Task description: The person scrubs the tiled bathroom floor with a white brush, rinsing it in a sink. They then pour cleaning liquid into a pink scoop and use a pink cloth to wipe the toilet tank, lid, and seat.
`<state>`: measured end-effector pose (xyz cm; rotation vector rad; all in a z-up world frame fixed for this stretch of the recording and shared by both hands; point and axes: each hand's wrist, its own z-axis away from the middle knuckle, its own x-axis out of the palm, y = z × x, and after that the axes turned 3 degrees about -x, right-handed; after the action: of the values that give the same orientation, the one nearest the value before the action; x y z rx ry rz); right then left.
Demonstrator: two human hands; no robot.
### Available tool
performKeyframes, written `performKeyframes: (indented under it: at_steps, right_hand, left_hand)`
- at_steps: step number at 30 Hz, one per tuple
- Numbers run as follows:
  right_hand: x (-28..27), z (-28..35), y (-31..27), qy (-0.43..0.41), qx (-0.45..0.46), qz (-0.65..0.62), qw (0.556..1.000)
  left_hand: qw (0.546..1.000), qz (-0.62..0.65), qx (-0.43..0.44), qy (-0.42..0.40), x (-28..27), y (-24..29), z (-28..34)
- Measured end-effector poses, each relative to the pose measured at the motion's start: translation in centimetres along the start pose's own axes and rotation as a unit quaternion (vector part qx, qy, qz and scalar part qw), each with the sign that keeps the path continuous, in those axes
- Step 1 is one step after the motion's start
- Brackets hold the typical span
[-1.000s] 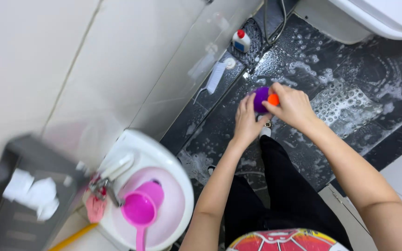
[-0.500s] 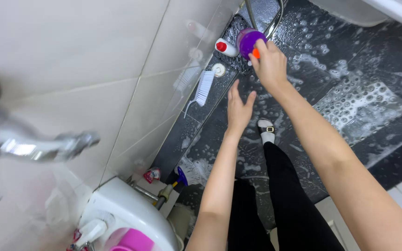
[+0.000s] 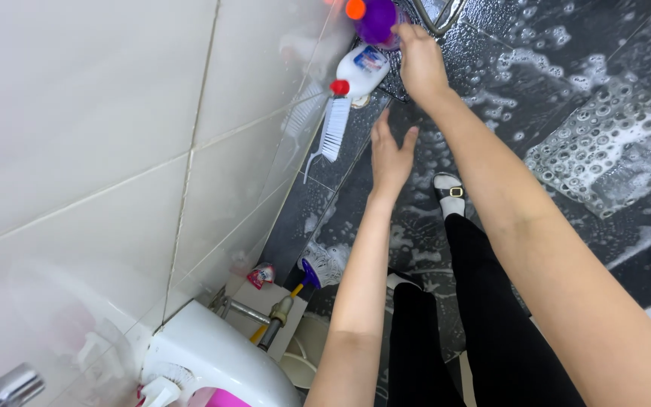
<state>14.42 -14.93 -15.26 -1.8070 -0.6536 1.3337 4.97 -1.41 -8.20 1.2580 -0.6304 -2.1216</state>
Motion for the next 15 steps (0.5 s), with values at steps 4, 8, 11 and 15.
performKeyframes:
  at_steps: [4, 8, 11, 15]
  right_hand:
    - [-3.1, 3.5, -2.1, -0.001, -0.003, -0.010, 1.000]
    - [-6.6, 8.2, -4.0, -0.048, 0.077, -0.037, 0.995]
    - [-9.0, 12.2, -6.2, -0.088, 0.104, -0.033, 0.990]
    - [-12.4, 16.8, -10.5, -0.125, 0.125, -0.066, 0.982]
  left_hand:
    - [1.000, 0.006, 0.021, 0.023, 0.2, -2.6, 1.6]
    - [0.999, 0.035, -0.017, 0.017, -1.0, -3.0, 4.2]
    - [0.998, 0.045, -0.029, 0.026, -1.4, -4.4, 7.0]
    - [0.998, 0.058, -0.022, 0.030, -2.8, -4.6, 11.7]
